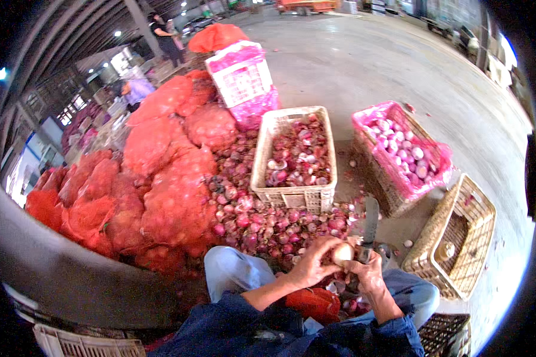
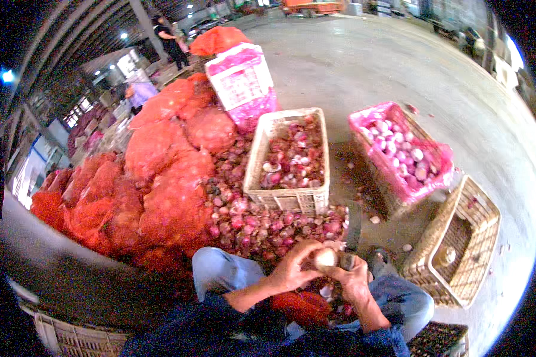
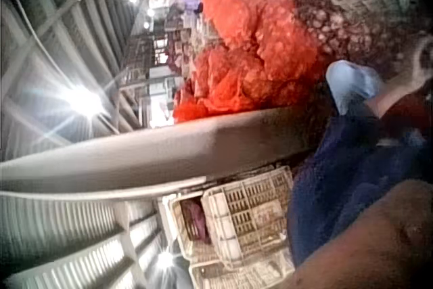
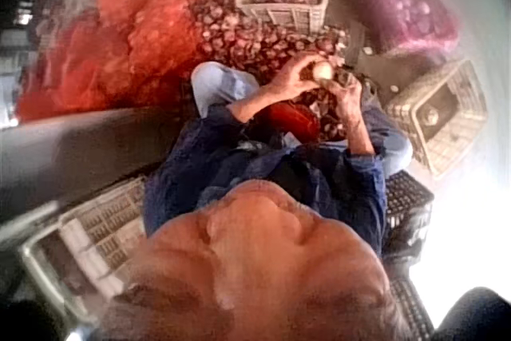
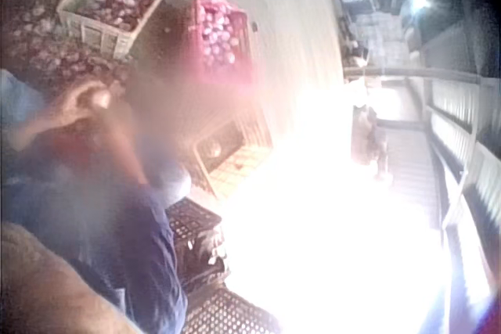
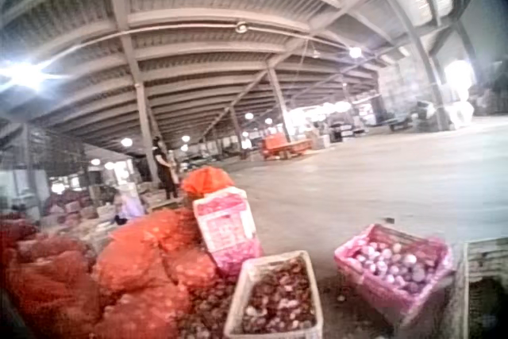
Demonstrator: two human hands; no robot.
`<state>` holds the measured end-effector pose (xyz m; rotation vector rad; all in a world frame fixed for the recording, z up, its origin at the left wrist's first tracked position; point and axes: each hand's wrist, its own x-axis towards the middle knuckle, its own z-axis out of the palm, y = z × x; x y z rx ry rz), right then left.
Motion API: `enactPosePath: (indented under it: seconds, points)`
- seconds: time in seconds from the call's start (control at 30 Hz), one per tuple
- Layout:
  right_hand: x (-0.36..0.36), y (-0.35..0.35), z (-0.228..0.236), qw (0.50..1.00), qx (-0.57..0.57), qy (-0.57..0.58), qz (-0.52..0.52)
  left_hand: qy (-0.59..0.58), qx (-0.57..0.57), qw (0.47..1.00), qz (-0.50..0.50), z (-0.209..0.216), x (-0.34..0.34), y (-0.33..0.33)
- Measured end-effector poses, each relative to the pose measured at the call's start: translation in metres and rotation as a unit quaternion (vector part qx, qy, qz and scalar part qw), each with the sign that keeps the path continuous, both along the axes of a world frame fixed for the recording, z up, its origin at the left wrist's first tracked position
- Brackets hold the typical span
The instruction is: The person peels onions by hand using a knife, discarding the skins onto the floor and placing the peeled onions into a basket.
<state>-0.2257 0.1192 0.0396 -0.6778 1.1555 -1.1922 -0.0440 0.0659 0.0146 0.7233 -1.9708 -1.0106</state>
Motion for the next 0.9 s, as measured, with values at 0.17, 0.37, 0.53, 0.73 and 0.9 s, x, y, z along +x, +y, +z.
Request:
enactPosePath:
  seconds: [0.17, 0.37, 0.53, 0.73, 0.9]
  points:
    - [0.006, -0.001, -0.022, 0.977, -0.118, 0.175, 0.017, -0.131, -0.041, 0.990, 0.026, -0.005, -0.007, 0.012]
    - [-0.004, 0.001, -0.020, 0.993, -0.036, 0.103, 0.038, -0.088, -0.002, 0.996, -0.001, -0.005, 0.000, 0.009]
    - [-0.001, 0.000, -0.002, 0.966, -0.149, 0.212, 0.024, -0.062, 0.028, 0.998, -0.012, 0.005, -0.001, 0.010]
    - [-0.012, 0.004, -0.010, 0.983, -0.072, 0.149, 0.072, -0.073, 0.067, 0.993, -0.068, 0.006, 0.004, 0.008]
    - [-0.018, 0.001, 0.011, 0.985, -0.047, 0.076, 0.145, -0.025, 0.077, 0.991, -0.106, 0.020, 0.002, 0.006]
